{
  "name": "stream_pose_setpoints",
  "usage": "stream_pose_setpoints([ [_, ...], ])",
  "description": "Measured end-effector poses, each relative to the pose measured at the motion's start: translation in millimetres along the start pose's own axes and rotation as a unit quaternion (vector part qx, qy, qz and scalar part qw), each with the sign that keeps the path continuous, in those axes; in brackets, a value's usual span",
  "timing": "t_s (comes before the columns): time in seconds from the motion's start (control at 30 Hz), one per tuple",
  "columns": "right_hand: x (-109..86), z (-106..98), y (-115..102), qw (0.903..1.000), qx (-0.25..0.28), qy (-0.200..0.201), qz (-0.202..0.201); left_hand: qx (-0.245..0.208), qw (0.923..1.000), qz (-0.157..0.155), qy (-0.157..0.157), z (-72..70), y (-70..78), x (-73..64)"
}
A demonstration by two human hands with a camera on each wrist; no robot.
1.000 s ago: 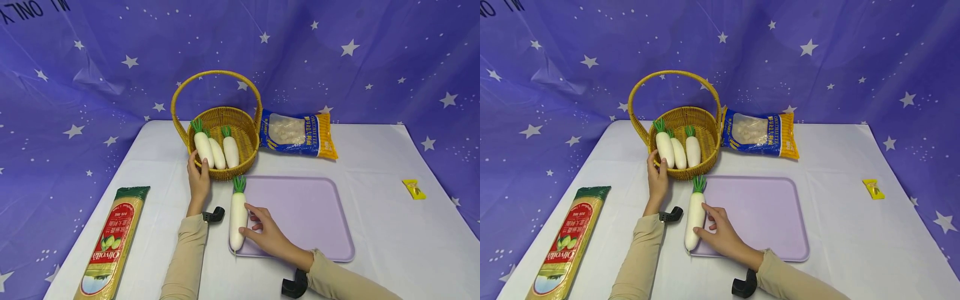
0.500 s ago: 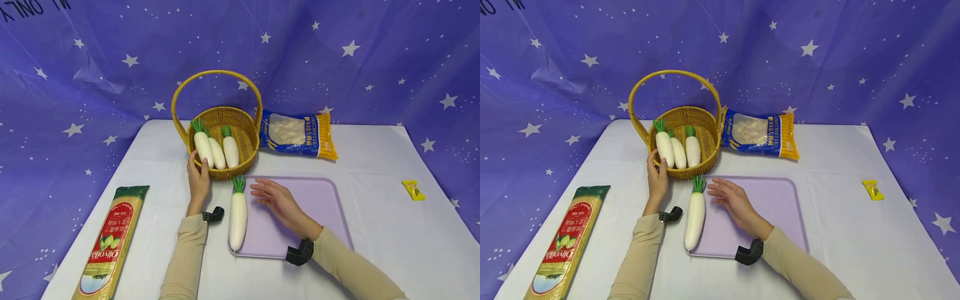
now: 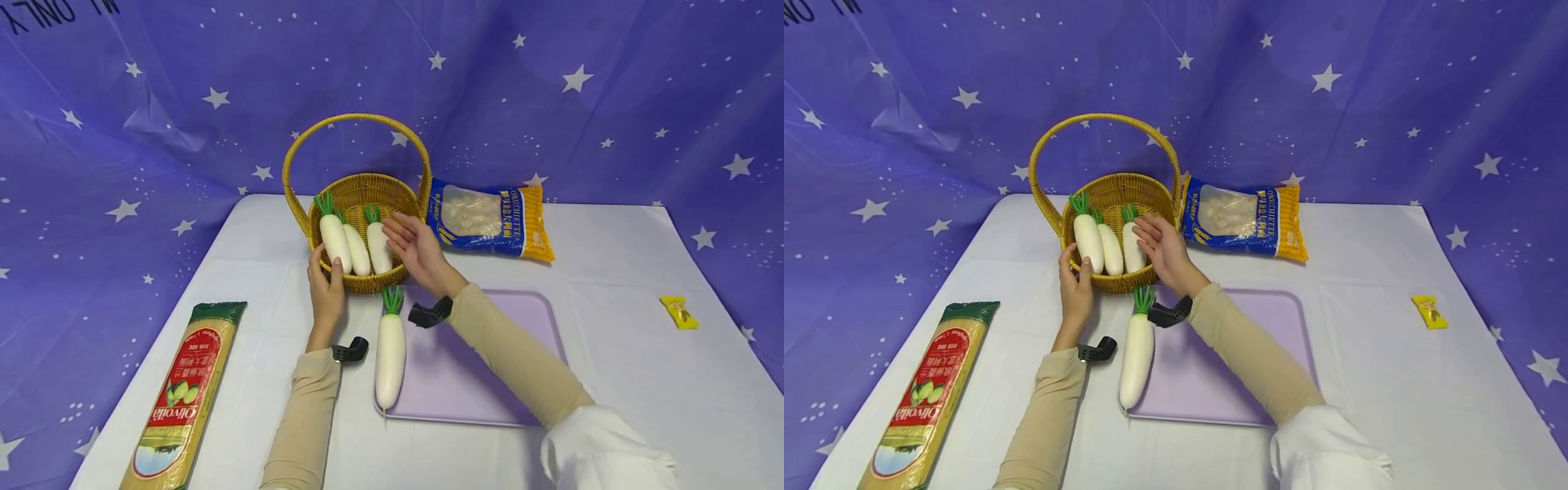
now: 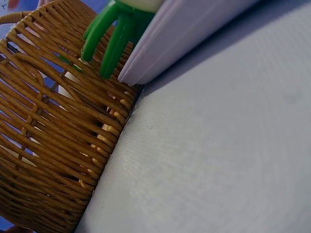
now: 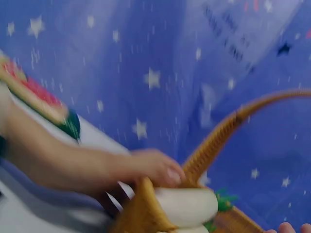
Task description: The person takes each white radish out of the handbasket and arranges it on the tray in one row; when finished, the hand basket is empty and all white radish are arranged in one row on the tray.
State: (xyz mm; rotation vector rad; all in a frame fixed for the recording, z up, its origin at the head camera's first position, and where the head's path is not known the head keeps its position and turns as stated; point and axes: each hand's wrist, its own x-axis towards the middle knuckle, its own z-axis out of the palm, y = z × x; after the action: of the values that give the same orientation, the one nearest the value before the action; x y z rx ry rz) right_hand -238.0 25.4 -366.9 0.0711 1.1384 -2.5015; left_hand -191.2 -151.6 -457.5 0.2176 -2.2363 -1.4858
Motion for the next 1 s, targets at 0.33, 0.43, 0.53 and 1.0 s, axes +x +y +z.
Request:
stream_pose_setpoints([
  [0.33, 41.8, 7, 8, 0.9695, -0.210, 0.111, -0.060, 0.000, 1.0000, -0.006, -0.005, 2.2, 2.8, -2.1],
  [0.43, 43.1, 11, 13, 0.9342, -0.328, 0.125, -0.061, 0.000, 1.0000, -0.008, -0.006, 0.5, 2.1, -1.4],
  [0.53, 45.0, 13, 17, 0.8845, -0.449, 0.118, -0.050, 0.000, 1.0000, -0.007, -0.005, -1.1, 1.6, -0.6],
  [1.0, 49.2, 18, 18, 0.7956, -0.592, 0.102, 0.077, 0.004, 1.0000, -0.004, -0.003, -0.5, 2.5, -1.9],
])
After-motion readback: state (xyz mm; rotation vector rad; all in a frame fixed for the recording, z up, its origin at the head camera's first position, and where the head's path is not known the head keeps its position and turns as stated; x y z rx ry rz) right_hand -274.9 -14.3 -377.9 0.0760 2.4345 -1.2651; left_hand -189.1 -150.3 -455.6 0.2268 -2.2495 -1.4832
